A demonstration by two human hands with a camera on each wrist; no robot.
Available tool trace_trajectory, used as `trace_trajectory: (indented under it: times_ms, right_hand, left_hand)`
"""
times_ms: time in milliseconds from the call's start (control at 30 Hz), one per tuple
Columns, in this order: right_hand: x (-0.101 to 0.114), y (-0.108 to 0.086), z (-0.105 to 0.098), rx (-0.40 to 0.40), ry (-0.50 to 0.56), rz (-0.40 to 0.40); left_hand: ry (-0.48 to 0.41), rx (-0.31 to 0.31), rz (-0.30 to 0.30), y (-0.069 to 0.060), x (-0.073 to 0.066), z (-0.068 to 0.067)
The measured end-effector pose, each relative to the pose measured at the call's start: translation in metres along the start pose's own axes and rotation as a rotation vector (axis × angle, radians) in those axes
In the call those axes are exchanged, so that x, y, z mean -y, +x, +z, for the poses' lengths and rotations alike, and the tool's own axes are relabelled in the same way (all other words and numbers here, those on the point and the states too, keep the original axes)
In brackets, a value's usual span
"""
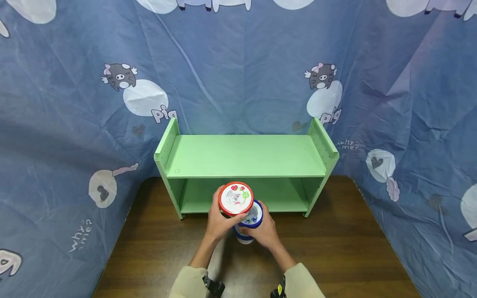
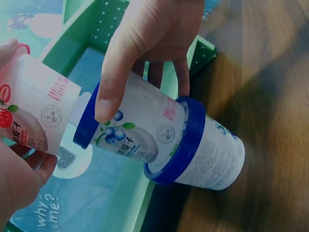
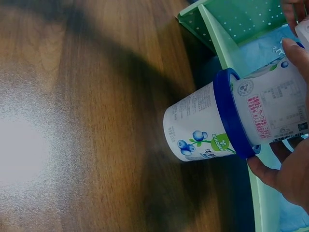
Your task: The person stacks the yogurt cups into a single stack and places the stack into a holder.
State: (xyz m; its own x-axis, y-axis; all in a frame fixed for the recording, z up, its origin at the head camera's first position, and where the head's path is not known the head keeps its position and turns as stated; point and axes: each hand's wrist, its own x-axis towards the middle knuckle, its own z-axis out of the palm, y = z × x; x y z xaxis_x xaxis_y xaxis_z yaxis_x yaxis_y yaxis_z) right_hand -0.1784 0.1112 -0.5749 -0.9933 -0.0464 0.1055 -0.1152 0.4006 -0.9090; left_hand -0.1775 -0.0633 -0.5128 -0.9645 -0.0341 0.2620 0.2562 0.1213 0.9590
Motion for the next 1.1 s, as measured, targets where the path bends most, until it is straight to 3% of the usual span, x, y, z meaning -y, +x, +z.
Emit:
trace_trajectory:
  times_ms: [567, 1100]
  right_hand:
    - [0.002, -0.001, -0.001, 0.003, 0.029, 0.044]
    - [-0.002, 0.001, 0.003, -0.042, 0.014, -0.003]
  left_hand:
    - [0.034, 0.071, -0.007, 0.006, 0.0, 0.019]
    - [0.067, 0.097, -0.047, 0.007, 0.001, 0.024]
